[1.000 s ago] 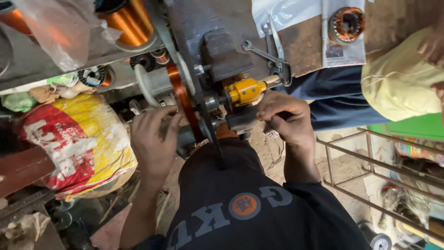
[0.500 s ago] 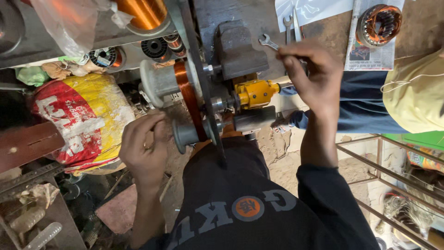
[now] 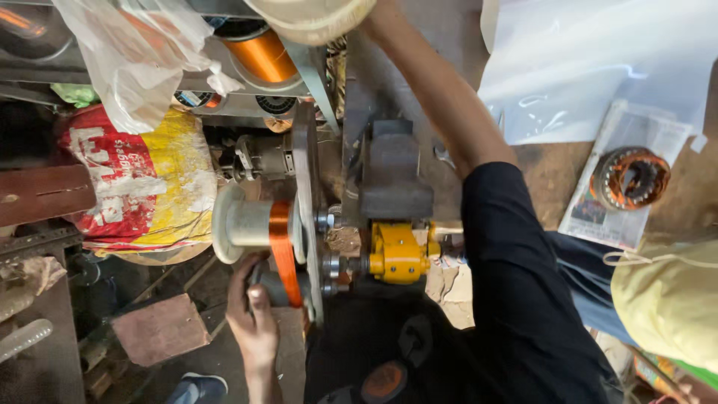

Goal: The person secures a copper wire to a rotating spool on a winding machine, then operates the machine to wind the wire onto the spool. The person uses scissors to cut the wire and a wrench to adjust the machine.

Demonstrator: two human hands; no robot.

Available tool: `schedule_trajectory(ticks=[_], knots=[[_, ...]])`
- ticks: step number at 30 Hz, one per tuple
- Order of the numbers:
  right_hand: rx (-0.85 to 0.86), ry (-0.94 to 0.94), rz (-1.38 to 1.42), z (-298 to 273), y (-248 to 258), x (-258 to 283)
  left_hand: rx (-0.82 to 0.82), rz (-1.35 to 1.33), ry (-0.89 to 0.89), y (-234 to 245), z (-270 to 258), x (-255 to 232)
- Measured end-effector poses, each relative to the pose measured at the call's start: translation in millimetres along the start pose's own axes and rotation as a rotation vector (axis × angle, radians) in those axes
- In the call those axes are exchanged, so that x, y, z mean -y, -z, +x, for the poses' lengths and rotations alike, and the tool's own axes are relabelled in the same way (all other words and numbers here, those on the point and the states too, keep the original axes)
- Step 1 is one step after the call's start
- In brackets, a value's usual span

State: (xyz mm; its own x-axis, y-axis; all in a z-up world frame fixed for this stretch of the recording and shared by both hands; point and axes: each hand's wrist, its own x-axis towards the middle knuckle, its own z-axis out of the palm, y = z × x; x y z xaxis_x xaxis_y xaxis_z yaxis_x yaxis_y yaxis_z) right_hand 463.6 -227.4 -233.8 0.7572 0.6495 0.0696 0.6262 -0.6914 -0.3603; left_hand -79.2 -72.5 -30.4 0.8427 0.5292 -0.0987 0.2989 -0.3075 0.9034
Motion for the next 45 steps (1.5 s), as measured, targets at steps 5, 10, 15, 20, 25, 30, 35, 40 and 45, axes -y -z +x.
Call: schedule_trajectory(ticks=[5, 10, 15, 20, 25, 30, 35, 40, 45], knots=[[0.245, 0.006, -0.096, 41, -30, -17, -0.154, 0.048, 0.054, -8, -14, 23], [0.334, 0.047, -0.133, 42, -35, -14, -0.203, 0.113, 0.097, -3, -25, 42], [0.326, 0.071, -0.171, 52, -12, -21, -0.244, 0.079, 0.151, -9, -22, 47], [0.325, 0.185, -0.179, 53, 6, 2, -0.204, 0.088, 0.156, -9, -14, 22], [0.293, 0.308, -0.167, 15, 50, 26, -0.167, 0.085, 0.104, -13, -3, -2], [0.267, 0.409, -0.109, -51, 115, 55, -0.104, 0.038, -0.067, -14, 8, -14], [0.243, 0.453, -0.057, -114, 178, 94, -0.041, 0.050, -0.118, -10, 12, -14], [0.144, 0.465, -0.080, -161, 208, 133, 0.091, 0.121, -0.087, 3, 13, -9], [0.264, 0.294, -0.161, -201, 235, 175, 0.344, 0.234, 0.066, 16, 21, -2]])
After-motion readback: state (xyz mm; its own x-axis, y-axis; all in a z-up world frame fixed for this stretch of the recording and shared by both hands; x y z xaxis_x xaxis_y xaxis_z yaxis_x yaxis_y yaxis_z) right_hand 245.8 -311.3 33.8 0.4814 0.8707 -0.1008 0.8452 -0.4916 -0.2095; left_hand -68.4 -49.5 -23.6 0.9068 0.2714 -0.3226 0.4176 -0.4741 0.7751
